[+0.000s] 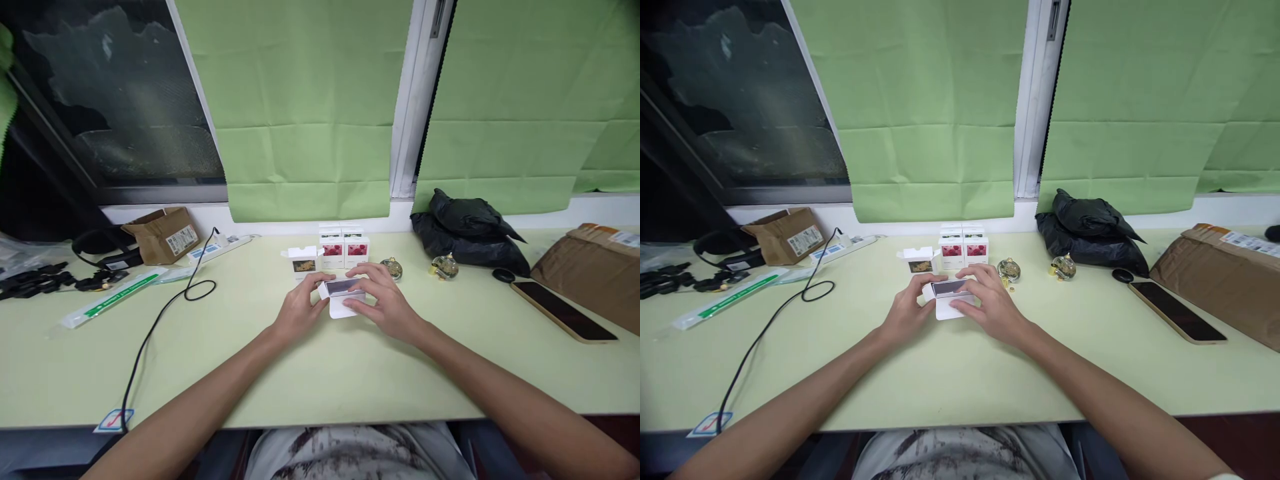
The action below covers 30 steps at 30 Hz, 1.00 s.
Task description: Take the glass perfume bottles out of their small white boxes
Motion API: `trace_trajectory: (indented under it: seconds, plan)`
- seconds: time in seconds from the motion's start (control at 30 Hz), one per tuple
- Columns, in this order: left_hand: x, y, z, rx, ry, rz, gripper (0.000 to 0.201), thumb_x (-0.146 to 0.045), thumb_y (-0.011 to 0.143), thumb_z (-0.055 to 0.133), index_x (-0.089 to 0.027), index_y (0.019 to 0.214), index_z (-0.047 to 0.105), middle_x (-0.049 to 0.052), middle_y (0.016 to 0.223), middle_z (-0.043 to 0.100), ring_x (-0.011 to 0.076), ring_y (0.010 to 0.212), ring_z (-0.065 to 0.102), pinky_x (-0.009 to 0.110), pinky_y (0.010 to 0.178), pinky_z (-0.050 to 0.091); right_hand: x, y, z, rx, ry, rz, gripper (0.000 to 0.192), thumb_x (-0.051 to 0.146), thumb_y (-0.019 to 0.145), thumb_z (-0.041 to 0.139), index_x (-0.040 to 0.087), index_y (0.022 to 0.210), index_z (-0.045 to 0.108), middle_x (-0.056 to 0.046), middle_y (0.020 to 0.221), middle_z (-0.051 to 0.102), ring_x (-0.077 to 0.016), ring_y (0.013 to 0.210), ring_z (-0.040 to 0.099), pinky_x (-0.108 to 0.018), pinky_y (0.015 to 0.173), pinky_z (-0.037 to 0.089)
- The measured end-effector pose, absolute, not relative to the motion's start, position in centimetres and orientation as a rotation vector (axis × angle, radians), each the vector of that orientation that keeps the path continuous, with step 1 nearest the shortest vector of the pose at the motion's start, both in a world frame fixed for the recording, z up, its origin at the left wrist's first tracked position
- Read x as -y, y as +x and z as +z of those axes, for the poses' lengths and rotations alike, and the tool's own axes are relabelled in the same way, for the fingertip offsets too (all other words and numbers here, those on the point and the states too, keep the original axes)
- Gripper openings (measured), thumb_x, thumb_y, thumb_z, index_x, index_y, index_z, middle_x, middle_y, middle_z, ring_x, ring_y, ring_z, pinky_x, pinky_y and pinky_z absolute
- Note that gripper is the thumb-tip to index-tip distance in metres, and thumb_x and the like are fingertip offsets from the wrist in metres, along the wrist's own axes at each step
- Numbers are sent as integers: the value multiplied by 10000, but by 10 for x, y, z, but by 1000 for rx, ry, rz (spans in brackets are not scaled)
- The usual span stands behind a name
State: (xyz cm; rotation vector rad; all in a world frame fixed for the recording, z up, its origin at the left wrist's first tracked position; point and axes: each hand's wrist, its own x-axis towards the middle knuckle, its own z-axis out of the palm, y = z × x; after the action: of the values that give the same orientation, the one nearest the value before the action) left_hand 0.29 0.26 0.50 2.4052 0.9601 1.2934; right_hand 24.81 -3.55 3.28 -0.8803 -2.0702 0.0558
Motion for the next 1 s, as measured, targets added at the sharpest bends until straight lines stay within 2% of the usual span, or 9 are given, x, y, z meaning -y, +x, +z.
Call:
trace_trajectory:
  seconds: [0.23, 0.4, 0.63, 0.8, 1.0]
  plan:
    - [-5, -1, 3, -944, 2419, 1250, 464, -99, 904, 556, -290, 1324, 508, 47, 1379, 679, 225, 1305, 644, 424, 1027, 579, 35, 247, 31, 2107, -853, -19, 140, 370, 975, 700, 272, 1074, 711, -74, 1378, 641, -310, 1317, 494, -521, 1096, 471]
    - [-4, 0, 4, -938, 2358, 1160, 561, -55, 893, 512, -306, 1393, 486, 37, 1442, 638, 212, 1365, 592, 426, 1098, 532, 33, 250, 31, 2128, -829, -106, 164, 373, 989, 674, 275, 1115, 709, -82, 1375, 636, -313, 1295, 511, -527, 1092, 465]
    - [-4, 1, 5, -941, 2352, 1168, 535, -76, 909, 527, -307, 1390, 490, 39, 1438, 642, 225, 1365, 593, 466, 1138, 499, 29, 263, 38, 1798, -827, -141, 177, 287, 1020, 561, 275, 1120, 706, -100, 1147, 688, -292, 1104, 626, -508, 977, 511]
    - [-5, 0, 7, -975, 2355, 1180, 526, -90, 915, 543, -310, 1390, 488, 42, 1429, 648, 223, 1342, 615, 447, 1113, 522, 13, 281, 45, 1571, -994, -250, 217, 281, 1051, 471, 240, 1126, 671, -100, 988, 668, -276, 931, 593, -458, 845, 501]
    - [-5, -1, 8, -984, 2337, 1165, 495, -108, 932, 542, -315, 1379, 492, 43, 1433, 646, 230, 1366, 599, 407, 1032, 578, -9, 300, 42, 1608, -1164, -361, 217, 262, 1053, 435, 216, 1113, 638, -91, 1020, 684, -265, 894, 567, -429, 838, 454]
